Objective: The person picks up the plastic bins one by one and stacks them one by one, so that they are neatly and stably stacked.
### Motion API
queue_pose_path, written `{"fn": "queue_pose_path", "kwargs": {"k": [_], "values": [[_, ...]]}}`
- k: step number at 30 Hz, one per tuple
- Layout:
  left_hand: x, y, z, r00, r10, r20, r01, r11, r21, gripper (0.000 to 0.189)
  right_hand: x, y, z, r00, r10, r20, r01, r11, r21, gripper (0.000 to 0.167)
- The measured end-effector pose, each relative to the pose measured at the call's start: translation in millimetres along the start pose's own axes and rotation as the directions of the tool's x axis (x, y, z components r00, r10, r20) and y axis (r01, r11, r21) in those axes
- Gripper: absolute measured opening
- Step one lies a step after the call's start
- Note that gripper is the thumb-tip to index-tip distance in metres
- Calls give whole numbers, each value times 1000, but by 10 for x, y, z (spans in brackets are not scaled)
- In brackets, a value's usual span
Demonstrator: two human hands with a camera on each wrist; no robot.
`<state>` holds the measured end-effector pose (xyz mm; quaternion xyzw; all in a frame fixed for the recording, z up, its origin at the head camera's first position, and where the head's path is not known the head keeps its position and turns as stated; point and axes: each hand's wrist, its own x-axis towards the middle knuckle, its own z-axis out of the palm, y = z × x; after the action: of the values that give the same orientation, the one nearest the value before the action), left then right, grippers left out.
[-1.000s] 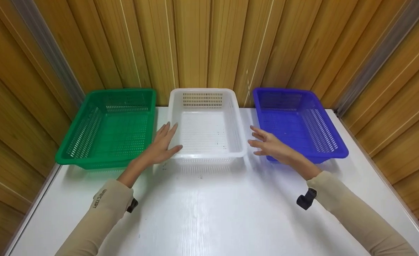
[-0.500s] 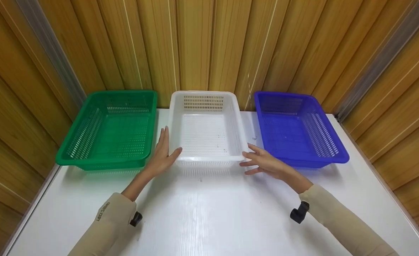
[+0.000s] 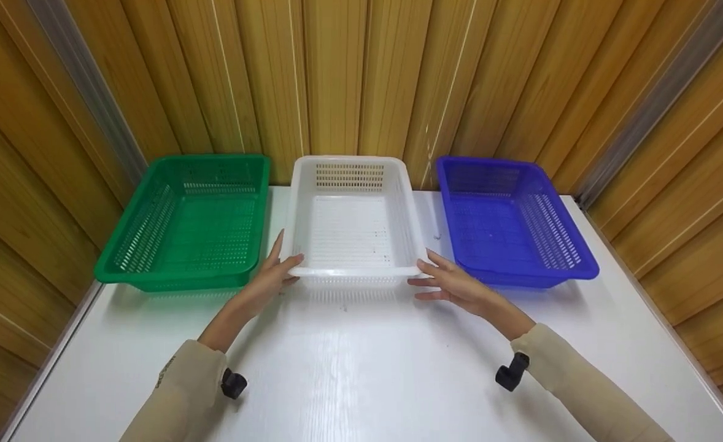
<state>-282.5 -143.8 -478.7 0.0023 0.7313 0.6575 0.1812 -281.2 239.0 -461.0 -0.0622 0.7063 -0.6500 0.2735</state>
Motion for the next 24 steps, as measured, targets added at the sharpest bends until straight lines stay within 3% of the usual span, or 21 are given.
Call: {"fn": "queue_pose_path", "kwargs": {"k": [5,11,16,19,24], "values": [[-5,-11,-42,998,2,58,9,984,-180,89,-28,12,-33,1000,-16,18,16,999,41,78],[-23,-18,-19,999,30,33,-18,950,-311,88,-100,23,-43,997,-34,76,32,999,31,74],[-78,12,-7,998,48,30,-31,909,-415,89,-178,-20,0,995,-63,77,61,998,31,75],[-139,75,-2,996,81,28,-59,888,-457,90,-227,-74,39,995,-83,54,83,997,8,74],[-141,-5,40,994,104,20,-82,871,-485,90,-184,20,61,996,-82,33,80,996,44,70]]}}
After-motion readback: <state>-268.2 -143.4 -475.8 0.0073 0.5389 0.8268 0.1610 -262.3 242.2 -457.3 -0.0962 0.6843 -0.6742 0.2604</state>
